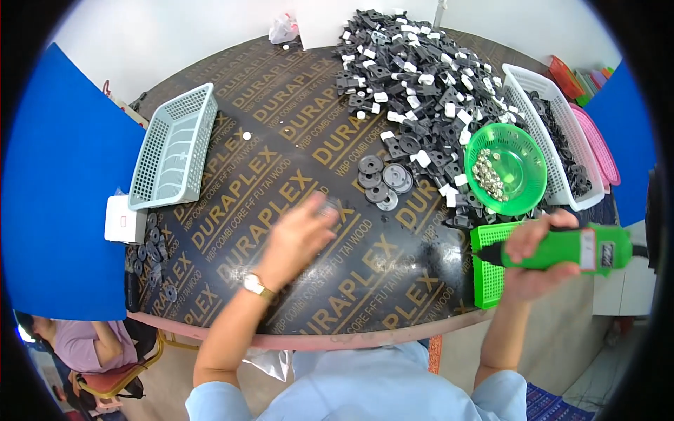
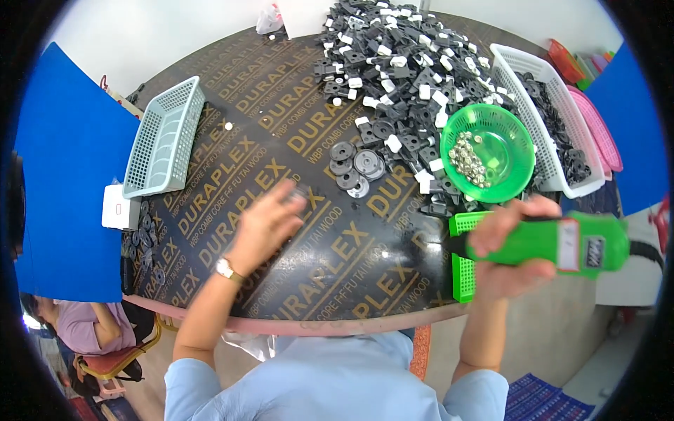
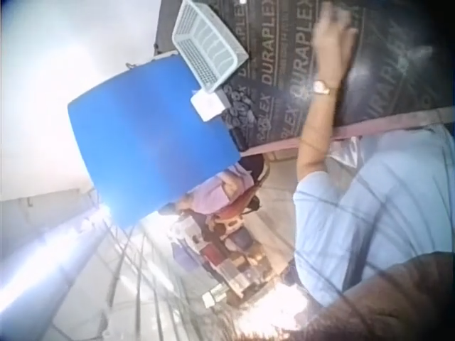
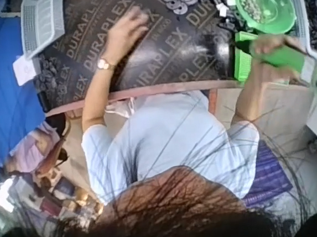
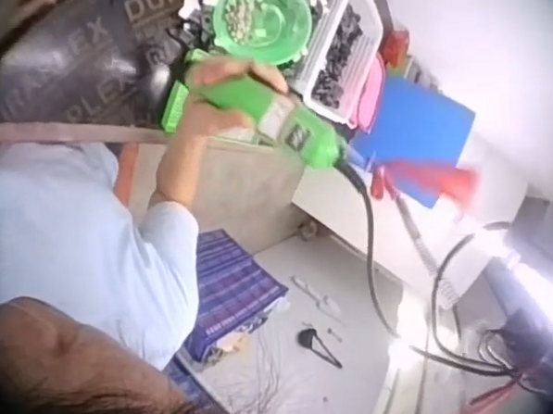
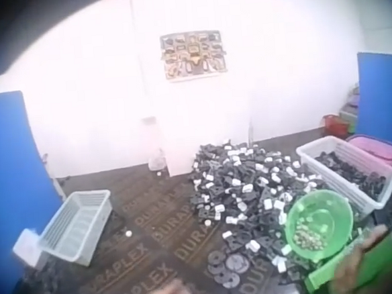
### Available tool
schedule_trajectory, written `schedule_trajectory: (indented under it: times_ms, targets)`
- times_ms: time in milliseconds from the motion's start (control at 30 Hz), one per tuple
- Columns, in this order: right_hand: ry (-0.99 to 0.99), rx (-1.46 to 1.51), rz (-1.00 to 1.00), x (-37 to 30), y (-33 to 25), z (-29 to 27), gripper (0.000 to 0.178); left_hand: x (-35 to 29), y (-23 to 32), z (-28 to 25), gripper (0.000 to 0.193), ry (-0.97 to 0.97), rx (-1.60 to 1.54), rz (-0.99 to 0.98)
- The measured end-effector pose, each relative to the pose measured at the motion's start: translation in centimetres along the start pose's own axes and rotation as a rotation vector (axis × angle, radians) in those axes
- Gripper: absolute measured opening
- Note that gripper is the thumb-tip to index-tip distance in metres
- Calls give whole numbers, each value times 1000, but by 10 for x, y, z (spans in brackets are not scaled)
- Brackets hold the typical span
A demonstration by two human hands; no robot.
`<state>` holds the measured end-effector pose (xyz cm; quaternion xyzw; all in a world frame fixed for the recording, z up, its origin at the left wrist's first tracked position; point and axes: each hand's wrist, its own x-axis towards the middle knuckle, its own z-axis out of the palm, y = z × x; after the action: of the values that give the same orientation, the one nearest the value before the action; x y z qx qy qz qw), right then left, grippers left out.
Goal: Assembling small plastic components using an electric screwdriver at a workstation.
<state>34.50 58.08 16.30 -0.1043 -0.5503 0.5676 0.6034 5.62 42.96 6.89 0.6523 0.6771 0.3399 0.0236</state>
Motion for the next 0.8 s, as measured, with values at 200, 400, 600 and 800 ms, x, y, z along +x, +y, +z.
schedule_trajectory:
  times_ms: [200,400,600,800]
  targets:
    - [-161,15,92,-6,38,56,70,-8,80,55,36,-77,-144,205]
    - [-191,0,140,-11,41,61,71,-11,82,54,35,-100,-152,123]
    - [-230,8,148,-13,46,62,70,-11,79,54,34,-123,-135,118]
    - [-314,-28,172,-18,52,62,67,-12,78,55,31,-113,-101,129]
